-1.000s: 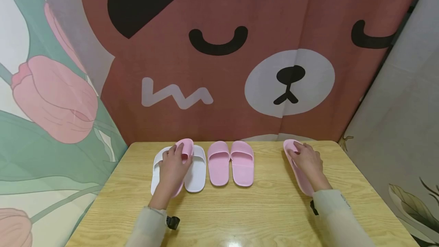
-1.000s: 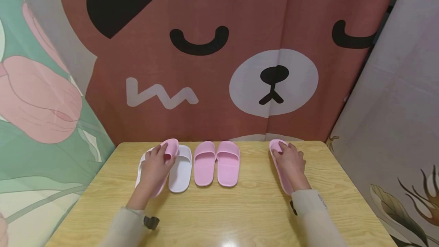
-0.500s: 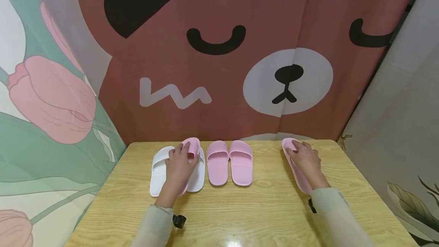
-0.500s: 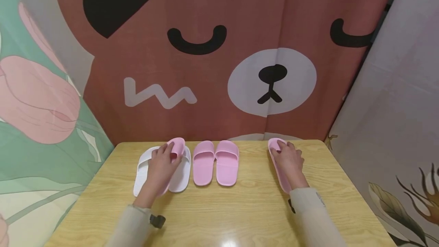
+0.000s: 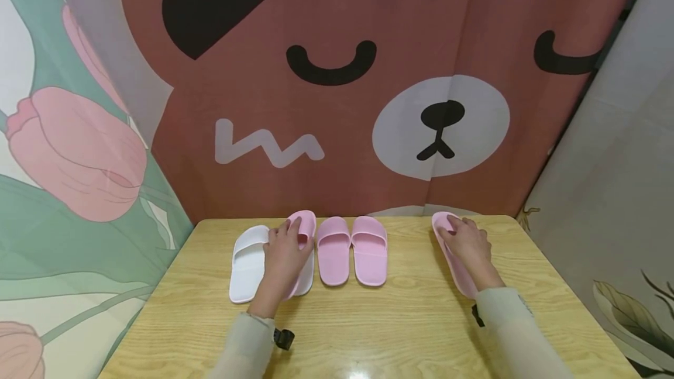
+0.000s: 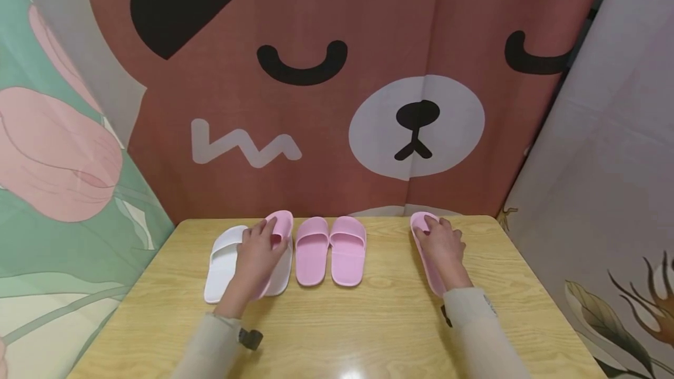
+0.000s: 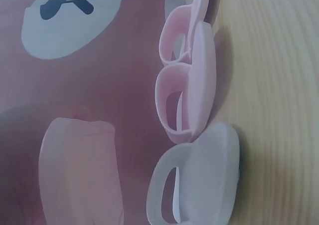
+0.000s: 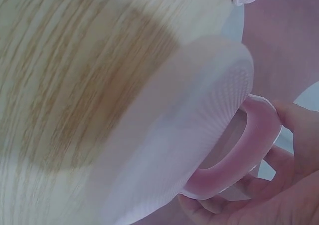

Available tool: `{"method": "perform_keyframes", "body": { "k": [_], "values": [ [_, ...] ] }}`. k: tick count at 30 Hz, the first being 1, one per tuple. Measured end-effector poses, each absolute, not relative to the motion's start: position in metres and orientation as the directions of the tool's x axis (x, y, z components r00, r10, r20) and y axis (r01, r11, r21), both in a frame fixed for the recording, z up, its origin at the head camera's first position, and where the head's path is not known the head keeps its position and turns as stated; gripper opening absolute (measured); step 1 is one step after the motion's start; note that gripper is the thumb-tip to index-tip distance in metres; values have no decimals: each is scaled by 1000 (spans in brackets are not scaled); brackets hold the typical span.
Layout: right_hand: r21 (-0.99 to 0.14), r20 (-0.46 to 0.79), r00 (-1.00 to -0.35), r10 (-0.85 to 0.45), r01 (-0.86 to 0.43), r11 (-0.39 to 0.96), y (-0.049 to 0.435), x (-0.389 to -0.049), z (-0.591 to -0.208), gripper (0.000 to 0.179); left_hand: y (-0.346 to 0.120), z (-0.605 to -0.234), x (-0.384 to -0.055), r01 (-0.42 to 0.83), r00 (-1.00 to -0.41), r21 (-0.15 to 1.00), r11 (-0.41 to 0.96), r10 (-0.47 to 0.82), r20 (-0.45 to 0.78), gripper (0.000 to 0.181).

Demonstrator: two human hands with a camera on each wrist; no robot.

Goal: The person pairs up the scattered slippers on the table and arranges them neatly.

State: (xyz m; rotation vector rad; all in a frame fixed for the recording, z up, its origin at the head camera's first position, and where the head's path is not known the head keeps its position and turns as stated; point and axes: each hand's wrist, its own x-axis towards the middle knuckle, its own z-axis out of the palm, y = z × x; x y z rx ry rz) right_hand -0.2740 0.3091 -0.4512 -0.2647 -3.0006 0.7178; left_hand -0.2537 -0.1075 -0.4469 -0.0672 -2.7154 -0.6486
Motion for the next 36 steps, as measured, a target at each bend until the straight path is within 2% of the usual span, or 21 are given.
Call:
{"method": "perform_keyframes", "body": {
  "k": [36],
  "values": [
    [-446, -16, -984, 176, 164, 880, 306, -275, -447, 71, -62, -444, -256, 149, -943, 431, 890, -4, 333, 70]
  ]
}}
